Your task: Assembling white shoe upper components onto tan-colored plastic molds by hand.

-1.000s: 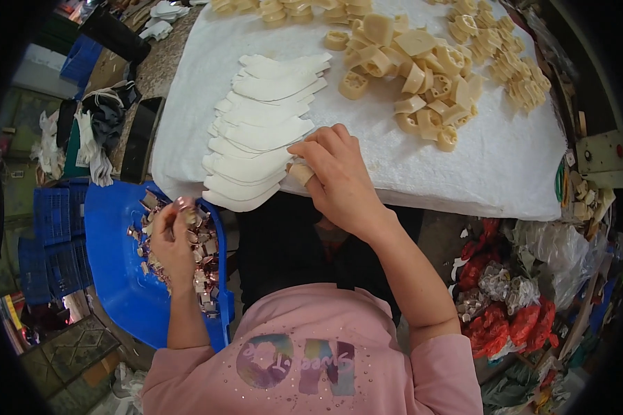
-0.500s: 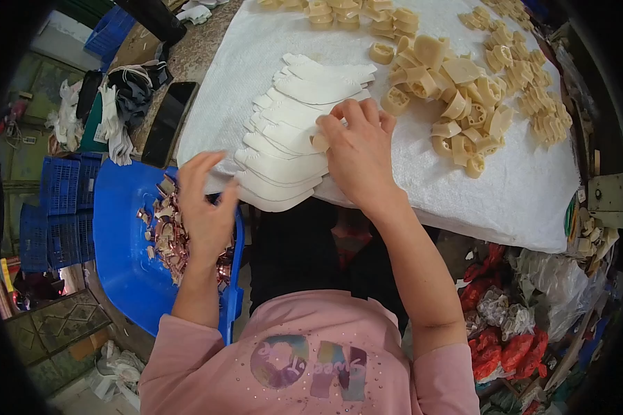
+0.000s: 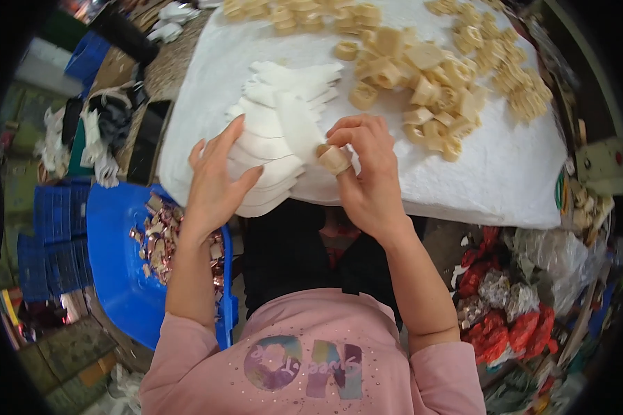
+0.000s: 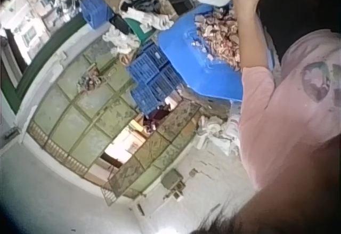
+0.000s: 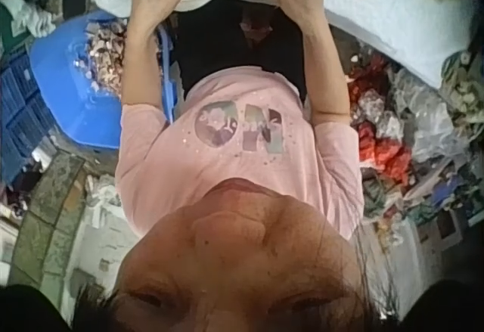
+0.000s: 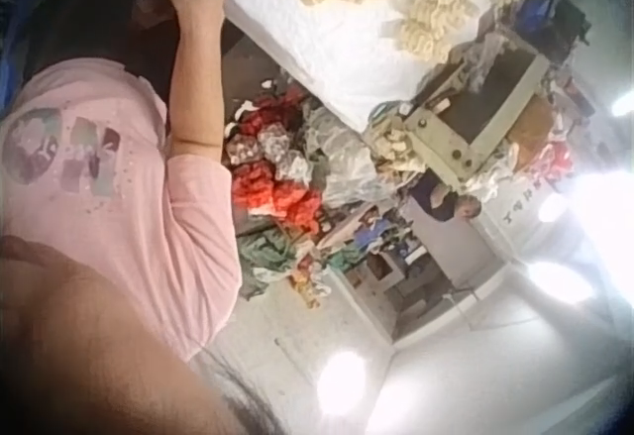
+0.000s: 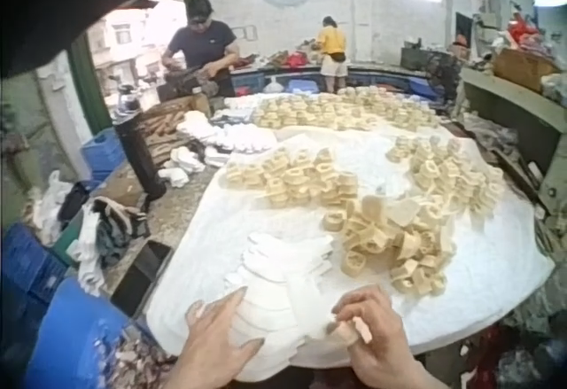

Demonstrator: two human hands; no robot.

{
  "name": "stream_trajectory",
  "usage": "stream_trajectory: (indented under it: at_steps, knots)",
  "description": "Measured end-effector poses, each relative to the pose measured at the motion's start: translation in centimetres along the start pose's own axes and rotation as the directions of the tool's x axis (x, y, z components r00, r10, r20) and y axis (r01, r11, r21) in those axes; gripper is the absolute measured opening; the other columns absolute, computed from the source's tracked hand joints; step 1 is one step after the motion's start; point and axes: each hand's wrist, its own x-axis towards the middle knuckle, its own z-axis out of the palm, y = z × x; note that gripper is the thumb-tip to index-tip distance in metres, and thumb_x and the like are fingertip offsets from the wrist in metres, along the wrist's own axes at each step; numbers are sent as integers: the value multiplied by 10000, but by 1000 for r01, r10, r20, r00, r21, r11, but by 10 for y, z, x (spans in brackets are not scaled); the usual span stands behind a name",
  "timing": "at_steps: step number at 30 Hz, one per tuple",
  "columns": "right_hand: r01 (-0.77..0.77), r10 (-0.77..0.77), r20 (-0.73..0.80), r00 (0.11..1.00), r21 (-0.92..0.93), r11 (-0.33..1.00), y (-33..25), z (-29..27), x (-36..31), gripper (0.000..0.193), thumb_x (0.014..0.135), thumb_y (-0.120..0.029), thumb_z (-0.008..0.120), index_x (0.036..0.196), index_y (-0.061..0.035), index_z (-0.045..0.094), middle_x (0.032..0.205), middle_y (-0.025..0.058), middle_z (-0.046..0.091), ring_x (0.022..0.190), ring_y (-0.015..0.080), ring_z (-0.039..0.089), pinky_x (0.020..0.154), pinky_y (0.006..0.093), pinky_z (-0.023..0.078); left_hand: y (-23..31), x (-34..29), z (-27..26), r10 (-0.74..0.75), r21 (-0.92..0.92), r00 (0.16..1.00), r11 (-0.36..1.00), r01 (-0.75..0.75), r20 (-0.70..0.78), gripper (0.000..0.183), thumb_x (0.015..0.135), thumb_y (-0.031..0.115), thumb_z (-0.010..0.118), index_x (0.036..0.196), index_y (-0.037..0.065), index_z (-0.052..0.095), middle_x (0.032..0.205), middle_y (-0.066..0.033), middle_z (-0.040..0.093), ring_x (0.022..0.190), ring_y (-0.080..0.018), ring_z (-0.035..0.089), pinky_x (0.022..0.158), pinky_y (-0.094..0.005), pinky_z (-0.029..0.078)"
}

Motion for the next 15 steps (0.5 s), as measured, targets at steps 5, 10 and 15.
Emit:
stream_trajectory:
  at_steps: [5, 10, 15]
  knots:
    - [108, -120, 149, 982, 87, 990, -8, -22, -16, 311, 651, 76, 593, 906, -82, 509, 974, 97, 514, 938, 312, 448, 835, 390, 334, 49, 2, -1, 328, -162, 944, 934, -317, 45, 504, 818, 254, 635, 1227, -13, 513, 1121, -176, 561, 1088, -313, 504, 963, -396, 332]
    - [20, -14, 93, 996, -61, 998, -1, -49, -33, 255, 697, 0, 640, 920, -65, 534, 986, 110, 518, 923, 310, 471, 825, 396, 366, 75, -15, 30, 22, -829, 986, 544, 125, 163, 366, 968, 236, 455, 1136, -64, 581, 845, -60, 578, 706, -104, 501, 631, -234, 402]
    - [-367, 105, -422, 901, -607, 705, 65, -100, -40, 319, 683, -67, 674, 996, -97, 621, 1030, 83, 547, 981, 280, 480, 812, 388, 368, 84, -17, 52, -203, -942, 939, 131, 308, 278, 390, 976, 231, 446, 1159, -99, 543, 779, -61, 571, 574, -66, 432, 504, -204, 347]
